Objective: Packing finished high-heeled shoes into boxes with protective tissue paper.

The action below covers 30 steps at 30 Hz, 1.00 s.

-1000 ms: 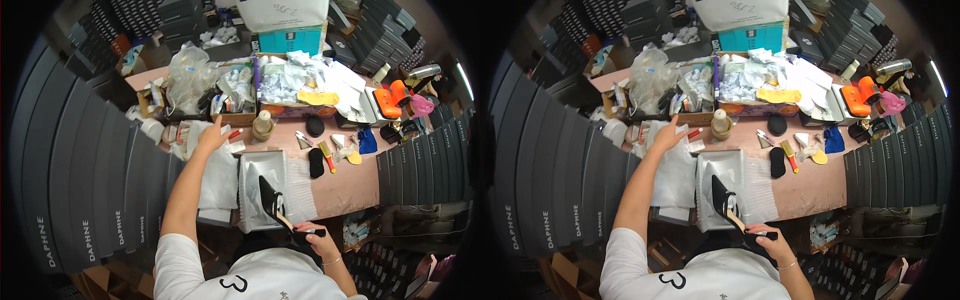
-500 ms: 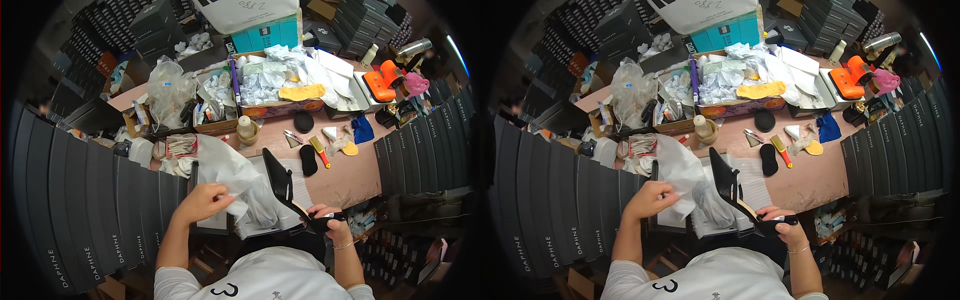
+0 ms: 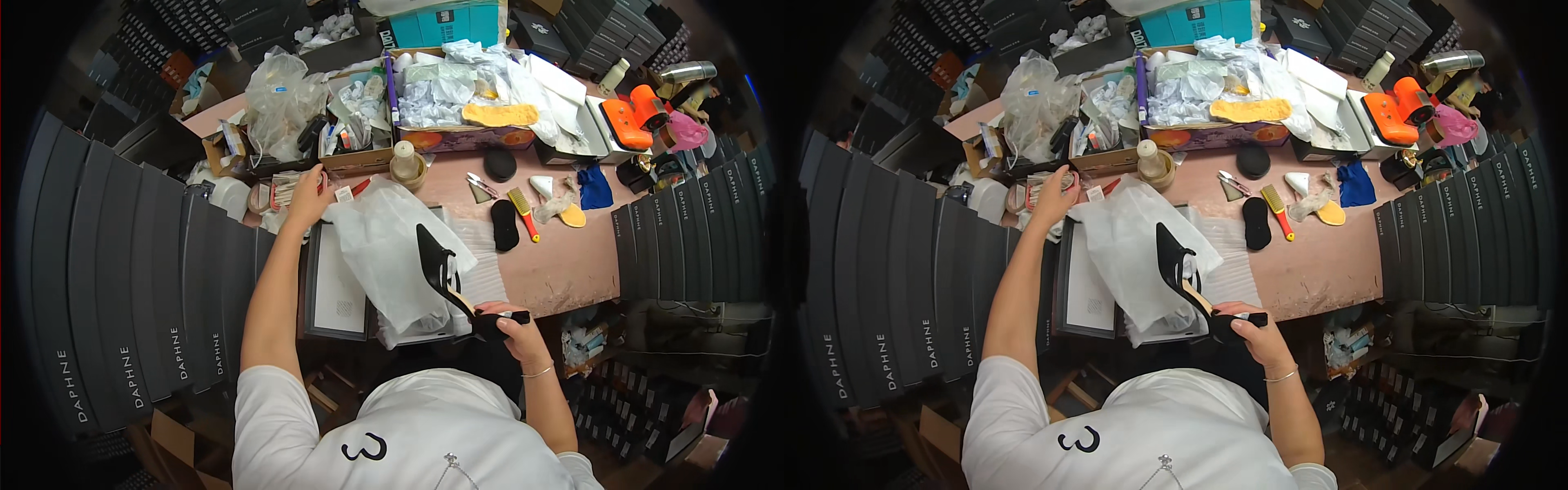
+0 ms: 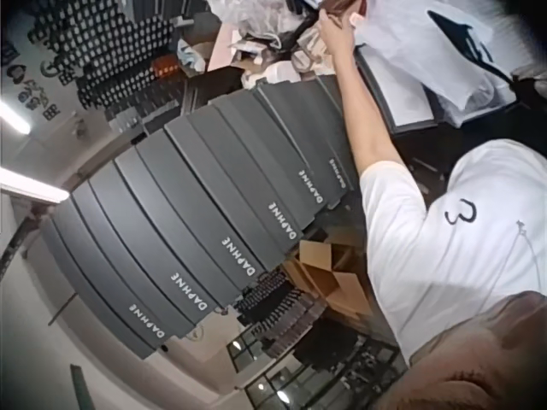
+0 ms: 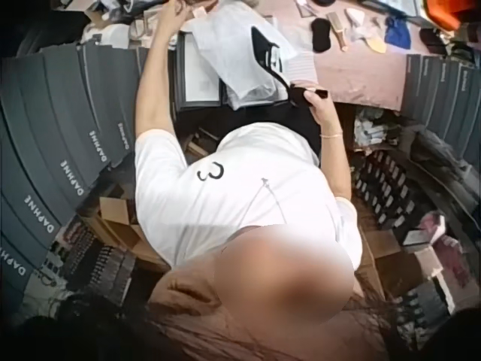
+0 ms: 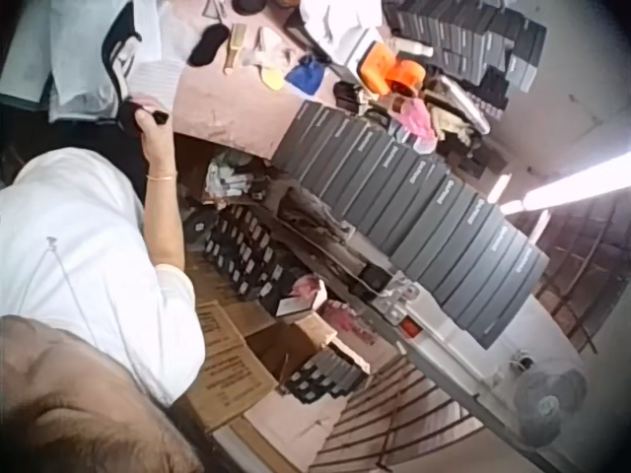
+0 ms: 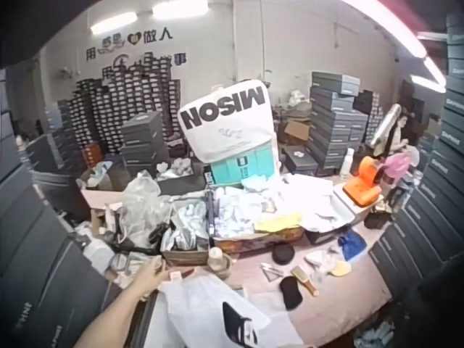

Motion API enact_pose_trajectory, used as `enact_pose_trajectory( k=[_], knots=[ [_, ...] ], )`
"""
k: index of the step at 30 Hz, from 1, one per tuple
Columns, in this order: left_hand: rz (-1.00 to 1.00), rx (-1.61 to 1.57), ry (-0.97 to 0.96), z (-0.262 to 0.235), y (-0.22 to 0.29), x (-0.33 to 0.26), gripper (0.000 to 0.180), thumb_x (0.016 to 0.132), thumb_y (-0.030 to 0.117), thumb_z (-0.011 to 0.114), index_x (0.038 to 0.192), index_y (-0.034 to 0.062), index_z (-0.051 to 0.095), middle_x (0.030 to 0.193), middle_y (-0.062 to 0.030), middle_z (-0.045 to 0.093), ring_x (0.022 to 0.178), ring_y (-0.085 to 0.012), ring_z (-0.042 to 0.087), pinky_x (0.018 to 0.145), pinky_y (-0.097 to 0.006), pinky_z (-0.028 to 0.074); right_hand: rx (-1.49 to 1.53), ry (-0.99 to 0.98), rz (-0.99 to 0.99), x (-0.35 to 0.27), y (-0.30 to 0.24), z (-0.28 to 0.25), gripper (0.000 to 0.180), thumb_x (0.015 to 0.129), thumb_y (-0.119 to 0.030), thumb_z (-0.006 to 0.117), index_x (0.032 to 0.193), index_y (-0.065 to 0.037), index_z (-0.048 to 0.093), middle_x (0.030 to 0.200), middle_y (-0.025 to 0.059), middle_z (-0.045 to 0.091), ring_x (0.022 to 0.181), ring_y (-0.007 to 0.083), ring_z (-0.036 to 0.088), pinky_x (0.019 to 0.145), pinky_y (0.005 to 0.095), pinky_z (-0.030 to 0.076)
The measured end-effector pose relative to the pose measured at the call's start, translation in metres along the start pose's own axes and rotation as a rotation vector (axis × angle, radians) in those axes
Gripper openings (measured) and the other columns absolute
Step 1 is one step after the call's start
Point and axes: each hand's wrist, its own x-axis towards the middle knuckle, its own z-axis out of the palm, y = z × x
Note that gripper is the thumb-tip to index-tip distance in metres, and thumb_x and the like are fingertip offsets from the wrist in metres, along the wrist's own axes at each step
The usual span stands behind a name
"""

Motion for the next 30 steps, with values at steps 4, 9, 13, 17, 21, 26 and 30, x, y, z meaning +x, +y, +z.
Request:
enact_pose_trajectory(
  k=[4,9,13,17,21,26,30],
  knots=[
    [0.295,-0.074,-0.218,0.003,0.092,-0.140,0.071,0.074,0.032,0.074,0.133,0.0053,0.045,0.131,-0.0210,0.046,0.123,-0.0366,0.044,0.104,-0.043,0.035,0.383,0.136,0.054,-0.005,0.022,-0.003,0.042,0.081,-0.024,0.061,0.109,0.007,0.059,0.109,0.0179,0.062,0.105,0.0335,0.059,0.094,0.0401,0.046],
    [0.282,0.065,-0.161,0.104,0.114,-0.222,0.070,0.069,0.027,0.076,0.130,0.0057,0.049,0.135,-0.0202,0.040,0.129,-0.0365,0.034,0.108,-0.051,0.024,0.470,0.112,0.029,-0.007,-0.001,-0.001,0.051,0.082,-0.036,0.063,0.115,0.002,0.056,0.114,0.0192,0.059,0.109,0.0406,0.057,0.095,0.0453,0.046],
    [0.262,-0.030,-0.072,0.127,0.096,-0.214,0.053,0.069,0.023,0.074,0.117,0.0045,0.057,0.122,-0.0144,0.051,0.120,-0.0331,0.043,0.103,-0.049,0.029,0.483,0.153,0.021,-0.024,-0.001,0.006,0.052,0.082,-0.036,0.063,0.115,0.002,0.056,0.112,0.0199,0.060,0.108,0.0412,0.058,0.088,0.0449,0.052],
    [0.292,-0.135,-0.038,0.116,0.095,-0.213,0.032,0.073,0.017,0.072,0.100,0.0034,0.063,0.109,-0.0107,0.058,0.110,-0.0313,0.050,0.096,-0.046,0.035,0.538,0.164,-0.002,-0.037,0.013,0.006,0.051,0.084,-0.038,0.060,0.115,0.002,0.056,0.114,0.0210,0.060,0.108,0.0433,0.058,0.085,0.0460,0.055],
    [0.269,-0.306,-0.096,0.123,0.075,-0.209,0.019,0.075,0.010,0.069,0.092,0.0018,0.065,0.108,-0.0119,0.058,0.106,-0.0316,0.053,0.090,-0.041,0.041,0.699,0.177,0.020,-0.047,0.020,0.010,0.051,0.087,-0.042,0.055,0.114,0.000,0.057,0.115,0.0218,0.059,0.106,0.0449,0.058,0.083,0.0463,0.057],
    [-0.003,-0.282,0.195,0.061,0.086,-0.212,0.019,0.072,-0.002,0.064,0.090,0.0014,0.066,0.111,-0.0153,0.057,0.103,-0.0334,0.054,0.092,-0.040,0.042,1.028,0.227,0.063,-0.045,0.028,0.019,0.055,0.086,-0.050,0.053,0.114,-0.003,0.057,0.106,0.0217,0.063,0.093,0.0405,0.064,0.075,0.0393,0.060],
    [-0.328,-0.522,0.380,0.031,0.036,-0.227,0.018,0.078,-0.001,0.061,0.095,0.0013,0.066,0.112,-0.0122,0.056,0.104,-0.0251,0.055,0.090,-0.033,0.043,1.124,0.290,0.108,-0.036,0.029,0.030,0.044,0.085,-0.049,0.055,0.107,-0.012,0.065,0.104,0.0139,0.065,0.095,0.0365,0.061,0.068,0.0344,0.060]
  ],
)
